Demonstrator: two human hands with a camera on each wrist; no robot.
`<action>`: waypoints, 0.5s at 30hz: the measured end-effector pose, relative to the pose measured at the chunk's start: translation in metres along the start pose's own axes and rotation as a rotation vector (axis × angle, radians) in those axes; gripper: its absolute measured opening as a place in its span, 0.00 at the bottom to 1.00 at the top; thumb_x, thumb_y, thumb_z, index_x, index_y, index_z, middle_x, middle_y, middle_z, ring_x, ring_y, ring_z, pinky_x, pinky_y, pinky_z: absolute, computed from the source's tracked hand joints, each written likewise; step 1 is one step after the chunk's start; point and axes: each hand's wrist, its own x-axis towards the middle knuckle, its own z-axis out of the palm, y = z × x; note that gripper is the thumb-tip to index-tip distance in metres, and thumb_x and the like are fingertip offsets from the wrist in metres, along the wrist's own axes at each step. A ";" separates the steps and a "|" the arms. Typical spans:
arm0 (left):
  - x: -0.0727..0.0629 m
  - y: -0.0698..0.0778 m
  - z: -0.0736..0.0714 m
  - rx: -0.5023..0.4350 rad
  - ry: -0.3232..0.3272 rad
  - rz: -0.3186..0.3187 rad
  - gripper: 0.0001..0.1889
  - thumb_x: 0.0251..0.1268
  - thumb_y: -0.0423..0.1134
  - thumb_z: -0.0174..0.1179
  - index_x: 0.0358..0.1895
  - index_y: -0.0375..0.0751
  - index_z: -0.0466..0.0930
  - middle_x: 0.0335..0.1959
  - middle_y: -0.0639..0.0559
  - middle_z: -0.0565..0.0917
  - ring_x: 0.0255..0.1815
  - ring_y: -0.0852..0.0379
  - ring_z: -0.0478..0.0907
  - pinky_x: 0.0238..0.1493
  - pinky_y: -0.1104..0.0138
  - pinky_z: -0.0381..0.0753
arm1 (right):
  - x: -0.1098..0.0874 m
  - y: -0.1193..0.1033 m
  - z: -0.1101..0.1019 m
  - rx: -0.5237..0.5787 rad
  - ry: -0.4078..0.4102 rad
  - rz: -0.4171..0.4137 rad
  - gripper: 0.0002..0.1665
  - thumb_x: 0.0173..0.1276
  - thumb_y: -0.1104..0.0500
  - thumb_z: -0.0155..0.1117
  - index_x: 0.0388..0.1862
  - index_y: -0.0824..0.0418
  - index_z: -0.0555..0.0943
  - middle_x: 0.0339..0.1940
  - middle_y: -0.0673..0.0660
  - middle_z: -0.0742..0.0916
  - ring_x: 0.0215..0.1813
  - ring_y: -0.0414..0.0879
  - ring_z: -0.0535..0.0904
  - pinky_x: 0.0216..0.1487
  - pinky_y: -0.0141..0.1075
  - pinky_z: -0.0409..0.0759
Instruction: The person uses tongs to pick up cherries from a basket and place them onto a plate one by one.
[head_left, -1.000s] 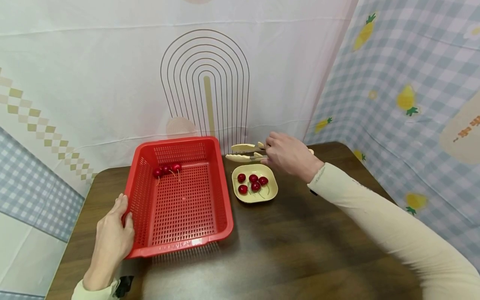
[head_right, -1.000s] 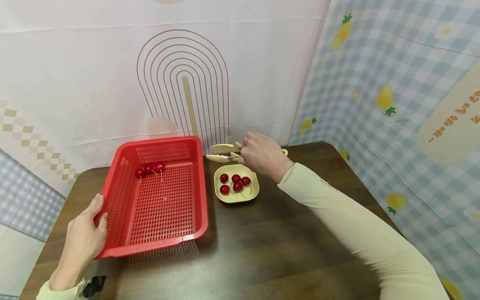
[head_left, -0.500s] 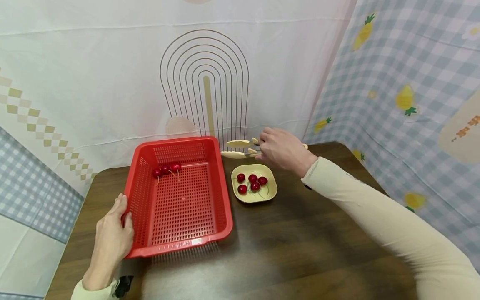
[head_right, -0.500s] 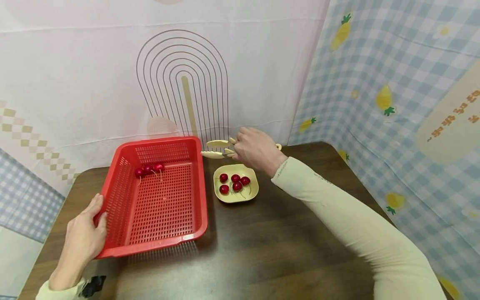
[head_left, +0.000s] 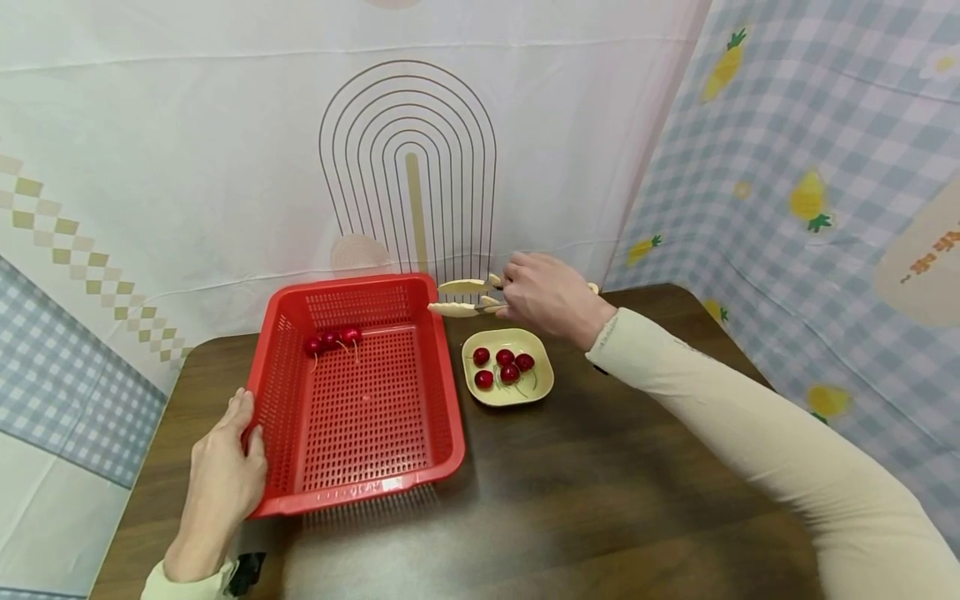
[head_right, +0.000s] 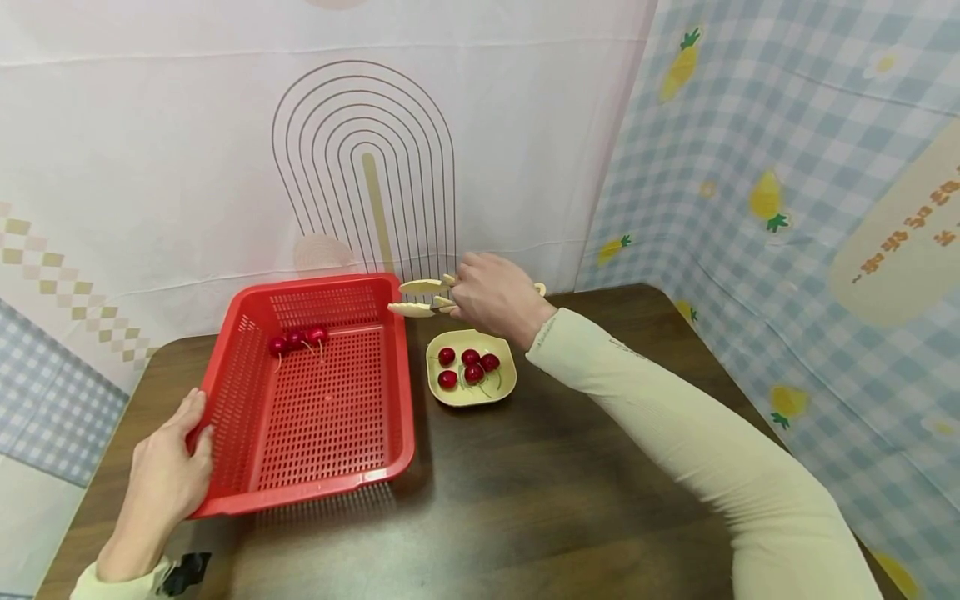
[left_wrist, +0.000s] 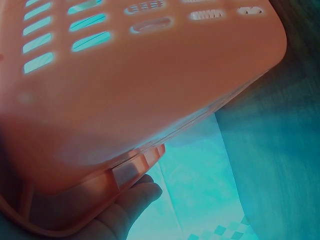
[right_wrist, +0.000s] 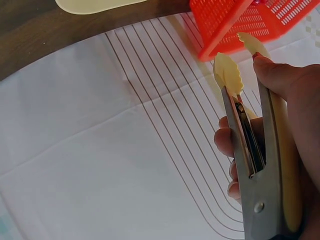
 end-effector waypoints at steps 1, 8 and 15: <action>0.000 0.000 0.000 0.000 0.001 0.001 0.27 0.75 0.28 0.48 0.74 0.22 0.60 0.76 0.28 0.62 0.75 0.26 0.63 0.71 0.35 0.65 | 0.001 0.000 0.000 -0.001 -0.004 0.002 0.24 0.72 0.45 0.66 0.35 0.66 0.88 0.37 0.59 0.89 0.43 0.54 0.81 0.51 0.44 0.83; 0.000 0.000 0.000 -0.001 0.006 -0.003 0.27 0.75 0.28 0.49 0.75 0.23 0.61 0.76 0.28 0.63 0.75 0.27 0.64 0.71 0.35 0.65 | 0.009 -0.003 0.001 -0.005 -0.021 0.005 0.23 0.72 0.44 0.66 0.34 0.64 0.89 0.38 0.59 0.89 0.44 0.54 0.81 0.51 0.43 0.83; -0.001 0.001 0.000 -0.006 0.004 -0.017 0.28 0.75 0.29 0.49 0.76 0.25 0.60 0.77 0.31 0.62 0.76 0.28 0.63 0.72 0.36 0.64 | 0.020 -0.007 0.000 -0.022 -0.045 -0.008 0.23 0.73 0.44 0.64 0.29 0.61 0.88 0.37 0.58 0.89 0.43 0.53 0.81 0.52 0.43 0.83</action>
